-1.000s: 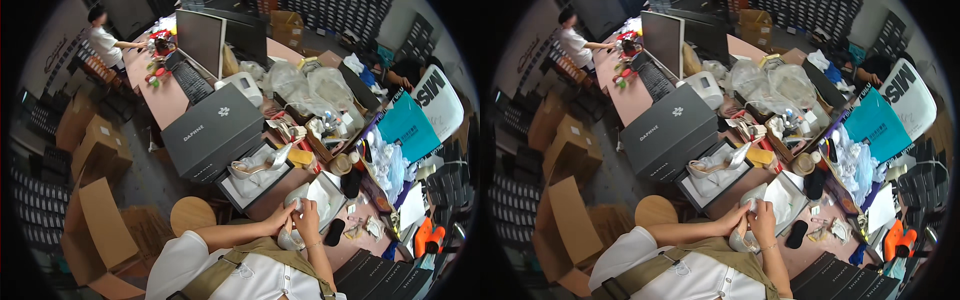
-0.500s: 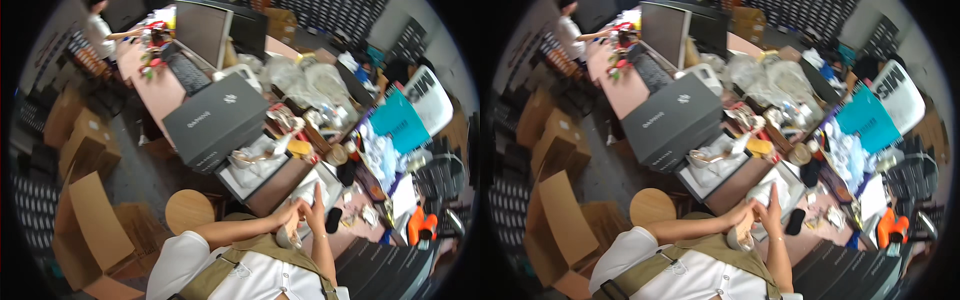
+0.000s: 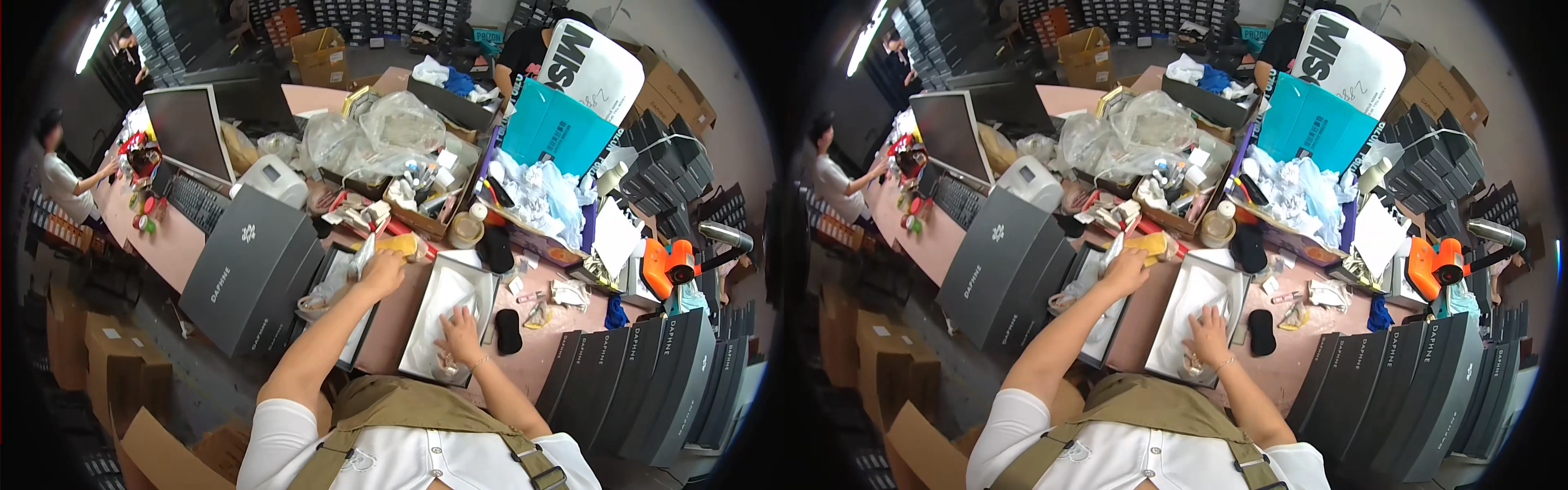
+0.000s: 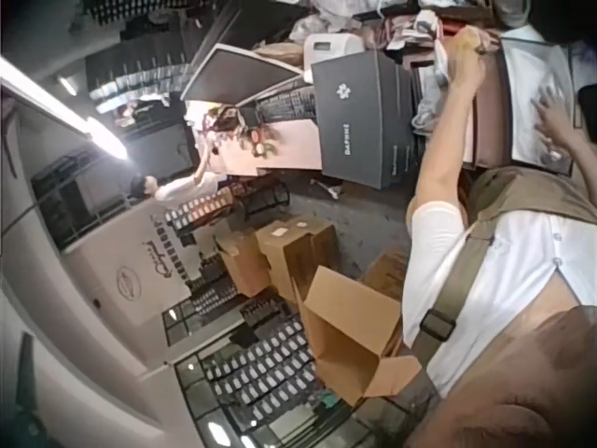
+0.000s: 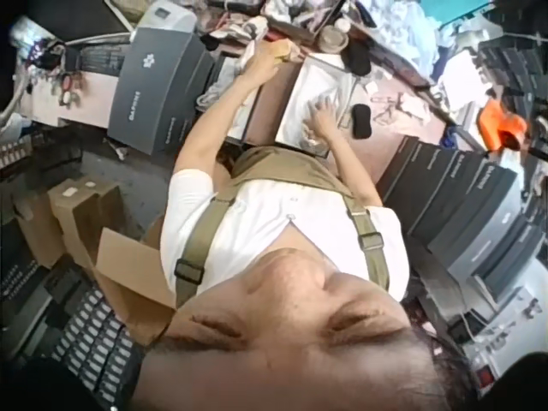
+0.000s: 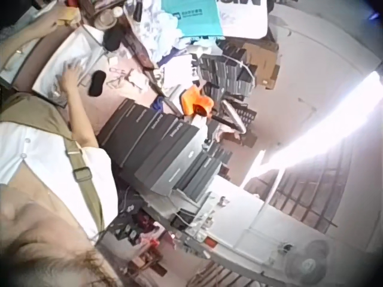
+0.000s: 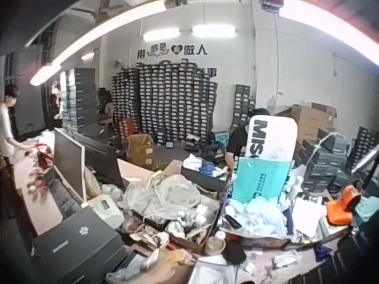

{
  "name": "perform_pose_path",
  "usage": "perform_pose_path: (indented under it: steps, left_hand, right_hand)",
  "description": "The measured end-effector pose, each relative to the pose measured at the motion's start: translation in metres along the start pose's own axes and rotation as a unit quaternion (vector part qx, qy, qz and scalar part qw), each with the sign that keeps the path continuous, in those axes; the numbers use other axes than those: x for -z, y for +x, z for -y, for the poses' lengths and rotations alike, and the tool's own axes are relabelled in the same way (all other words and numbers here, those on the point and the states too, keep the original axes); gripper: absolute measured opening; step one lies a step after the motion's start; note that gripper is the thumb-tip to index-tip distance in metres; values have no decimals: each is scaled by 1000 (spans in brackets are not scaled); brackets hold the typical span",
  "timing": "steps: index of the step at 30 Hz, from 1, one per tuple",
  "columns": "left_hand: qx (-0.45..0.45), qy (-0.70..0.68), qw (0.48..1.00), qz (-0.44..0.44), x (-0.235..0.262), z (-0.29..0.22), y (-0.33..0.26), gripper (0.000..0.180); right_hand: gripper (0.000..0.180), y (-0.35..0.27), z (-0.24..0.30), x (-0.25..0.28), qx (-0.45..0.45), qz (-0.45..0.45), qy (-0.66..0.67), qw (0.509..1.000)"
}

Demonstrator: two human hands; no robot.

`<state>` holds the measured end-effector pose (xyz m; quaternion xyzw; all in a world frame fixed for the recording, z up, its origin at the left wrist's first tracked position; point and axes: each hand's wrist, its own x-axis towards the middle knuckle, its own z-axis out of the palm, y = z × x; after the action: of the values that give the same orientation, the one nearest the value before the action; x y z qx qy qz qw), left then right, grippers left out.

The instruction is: Packaging women's high-heeled shoes into boxes with tissue paper and foam inserts.

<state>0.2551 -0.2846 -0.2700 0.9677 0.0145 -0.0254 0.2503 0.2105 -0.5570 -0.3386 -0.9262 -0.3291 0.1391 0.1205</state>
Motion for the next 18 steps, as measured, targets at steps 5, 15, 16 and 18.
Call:
perform_pose_path:
  steps: [5,15,16,18]
  left_hand:
    - [-1,247,969,22,-59,42,75,32]
    - [82,-234,961,-121,39,74,36,25]
    - [126,-401,901,-109,53,70,27,27]
    - [156,-546,808,-155,94,44,20,28]
  right_hand:
    - [59,-2,-1,-2,2,-2,8,1000]
    - [55,-10,-3,-10,20,-39,37,998]
    - [54,-9,-4,-10,24,-41,37,998]
    - [54,-6,-7,-9,23,-34,37,998]
